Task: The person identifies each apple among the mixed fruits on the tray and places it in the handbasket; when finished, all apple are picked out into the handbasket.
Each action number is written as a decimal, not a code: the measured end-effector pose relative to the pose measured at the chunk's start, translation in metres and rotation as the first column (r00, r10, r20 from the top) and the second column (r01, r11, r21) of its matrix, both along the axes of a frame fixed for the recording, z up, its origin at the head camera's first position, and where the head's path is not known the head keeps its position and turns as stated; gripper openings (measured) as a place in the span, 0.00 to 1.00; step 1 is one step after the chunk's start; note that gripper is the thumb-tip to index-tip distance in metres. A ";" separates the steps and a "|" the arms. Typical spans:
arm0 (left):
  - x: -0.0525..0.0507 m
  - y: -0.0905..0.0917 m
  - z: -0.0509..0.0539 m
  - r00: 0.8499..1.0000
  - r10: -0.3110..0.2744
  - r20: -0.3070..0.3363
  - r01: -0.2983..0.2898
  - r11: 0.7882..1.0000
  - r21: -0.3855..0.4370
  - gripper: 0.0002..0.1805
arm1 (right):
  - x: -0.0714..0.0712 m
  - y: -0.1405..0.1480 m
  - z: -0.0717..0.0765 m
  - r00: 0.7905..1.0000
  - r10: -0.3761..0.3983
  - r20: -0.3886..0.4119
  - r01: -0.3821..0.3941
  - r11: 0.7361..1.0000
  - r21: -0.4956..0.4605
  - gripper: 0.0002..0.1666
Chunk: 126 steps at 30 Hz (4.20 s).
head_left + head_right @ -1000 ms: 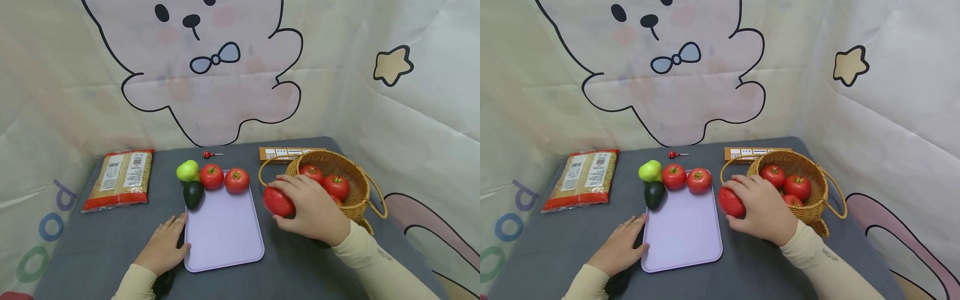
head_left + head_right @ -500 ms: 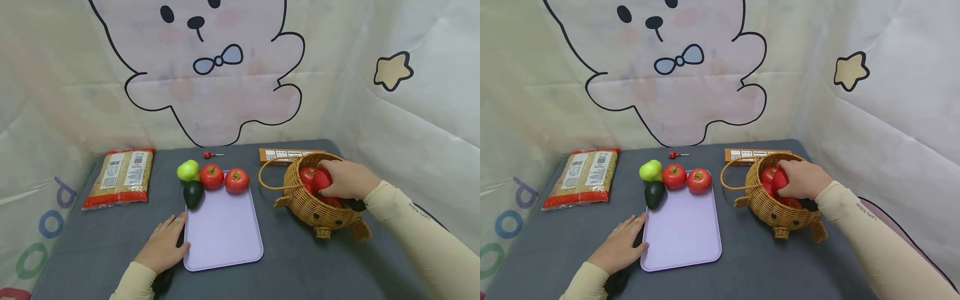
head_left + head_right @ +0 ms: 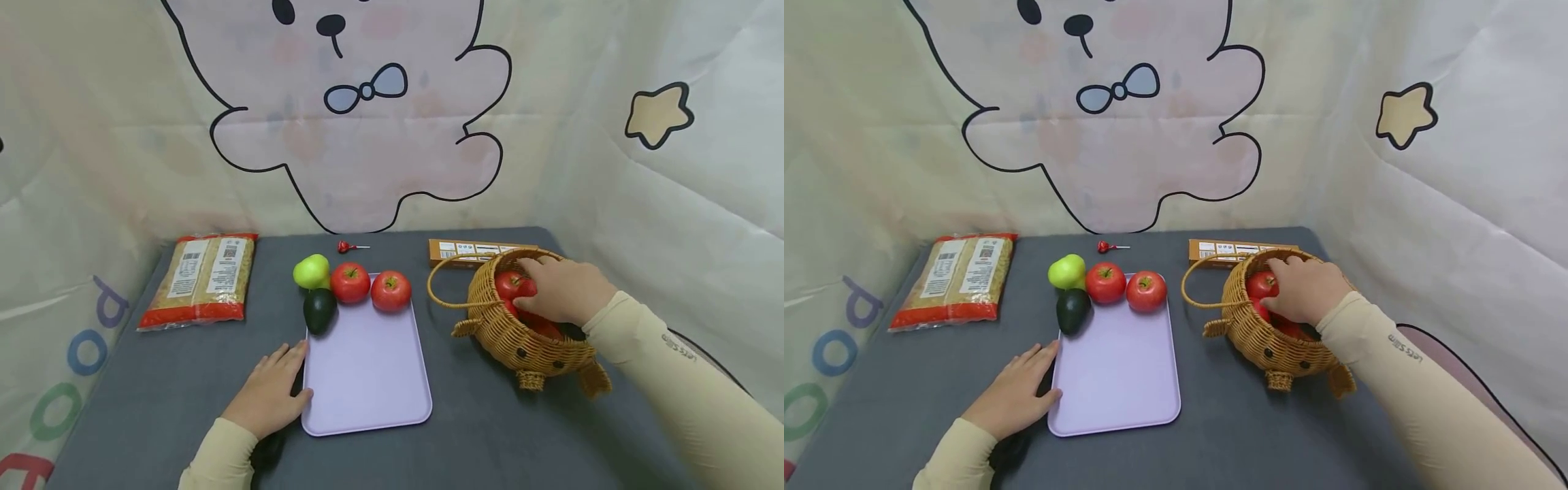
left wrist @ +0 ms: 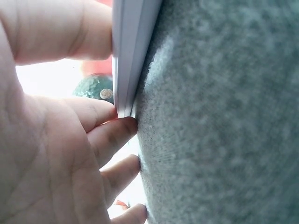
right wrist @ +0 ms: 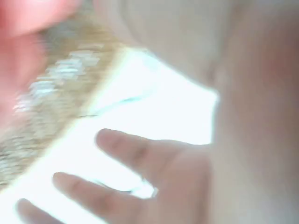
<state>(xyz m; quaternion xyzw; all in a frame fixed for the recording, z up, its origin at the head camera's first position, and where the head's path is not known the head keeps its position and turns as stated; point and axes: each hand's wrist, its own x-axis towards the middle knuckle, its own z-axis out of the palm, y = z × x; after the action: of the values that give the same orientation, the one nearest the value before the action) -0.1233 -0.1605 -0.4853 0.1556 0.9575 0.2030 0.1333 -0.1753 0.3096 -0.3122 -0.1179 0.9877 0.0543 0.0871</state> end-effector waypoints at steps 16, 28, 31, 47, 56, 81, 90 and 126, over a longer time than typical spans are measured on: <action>-0.003 -0.001 -0.004 1.000 -0.011 0.001 0.011 1.000 -0.009 0.46 | -0.025 -0.179 -0.093 0.968 0.213 -0.132 -0.232 0.961 -0.152 0.51; 0.000 0.000 0.000 1.000 -0.004 0.000 0.004 1.000 0.004 0.46 | -0.065 -0.200 -0.140 0.997 0.020 -0.072 -0.028 0.994 -0.105 0.53; -0.001 -0.001 0.002 1.000 0.000 0.003 0.000 1.000 0.009 0.46 | -0.060 -0.198 -0.139 0.995 0.020 -0.103 -0.033 0.990 -0.135 0.50; 0.000 -0.001 0.001 1.000 -0.007 0.023 0.007 1.000 -0.002 0.47 | 0.033 -0.149 -0.042 0.888 0.251 -0.386 -0.369 0.889 -0.271 0.45; -0.001 0.000 0.000 1.000 -0.011 0.015 0.011 1.000 -0.012 0.47 | 0.027 -0.057 0.015 0.923 -0.021 -0.384 -0.143 0.908 -0.393 0.44; -0.001 -0.002 -0.002 1.000 -0.019 -0.005 0.019 1.000 -0.008 0.46 | -0.032 0.023 -0.016 0.997 -0.078 -0.006 0.070 0.928 -0.365 0.42; 0.001 -0.001 0.000 1.000 -0.015 0.001 0.015 1.000 -0.010 0.46 | -0.047 0.028 -0.029 0.991 -0.031 0.130 0.065 0.961 -0.270 0.41; 0.002 0.003 -0.002 0.999 0.007 -0.051 -0.005 1.000 0.029 0.44 | -0.072 -0.233 -0.125 0.949 0.222 -0.222 -0.274 0.931 -0.242 0.53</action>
<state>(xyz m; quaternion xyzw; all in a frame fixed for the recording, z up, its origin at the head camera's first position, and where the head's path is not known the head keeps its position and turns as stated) -0.1217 -0.1575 -0.4868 0.1598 0.9580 0.2133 0.1057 -0.2472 0.0766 -0.4373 -0.2472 0.9666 -0.0592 -0.0326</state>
